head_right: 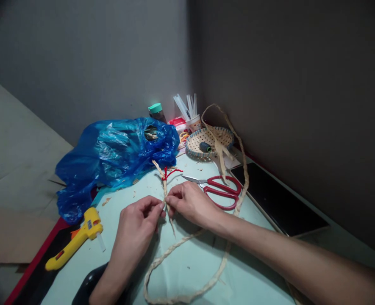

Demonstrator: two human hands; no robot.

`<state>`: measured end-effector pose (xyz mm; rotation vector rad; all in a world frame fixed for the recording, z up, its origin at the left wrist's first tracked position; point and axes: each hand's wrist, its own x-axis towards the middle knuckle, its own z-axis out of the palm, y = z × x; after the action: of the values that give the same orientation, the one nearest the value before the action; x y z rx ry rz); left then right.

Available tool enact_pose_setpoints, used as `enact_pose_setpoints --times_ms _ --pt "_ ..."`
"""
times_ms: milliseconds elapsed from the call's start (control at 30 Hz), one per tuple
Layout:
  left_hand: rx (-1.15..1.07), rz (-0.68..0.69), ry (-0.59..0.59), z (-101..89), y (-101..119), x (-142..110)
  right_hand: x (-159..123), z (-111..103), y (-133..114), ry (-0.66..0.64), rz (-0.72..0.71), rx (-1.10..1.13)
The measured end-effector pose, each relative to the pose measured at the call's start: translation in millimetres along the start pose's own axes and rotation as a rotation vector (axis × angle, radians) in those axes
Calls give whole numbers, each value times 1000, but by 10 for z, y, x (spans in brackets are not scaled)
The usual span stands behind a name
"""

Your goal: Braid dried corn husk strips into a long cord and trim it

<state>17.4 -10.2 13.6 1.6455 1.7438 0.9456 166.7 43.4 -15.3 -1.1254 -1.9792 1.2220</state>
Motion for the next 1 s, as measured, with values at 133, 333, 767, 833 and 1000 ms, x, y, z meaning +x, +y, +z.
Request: enact_pose_setpoints --times_ms 133,333,767,833,1000 --pt "28 90 85 186 35 -163 -1 5 18 -33 44 152" --pt "-144 35 76 318 35 -250 2 -57 -50 -123 140 356" --pt "-490 -135 12 46 -135 122 -10 -33 -66 -189 151 620" --pt "-731 -218 -221 120 -157 120 -11 -24 -60 -206 114 574" --pt "-851 -291 -355 188 -198 111 -15 -27 -27 -144 12 262"
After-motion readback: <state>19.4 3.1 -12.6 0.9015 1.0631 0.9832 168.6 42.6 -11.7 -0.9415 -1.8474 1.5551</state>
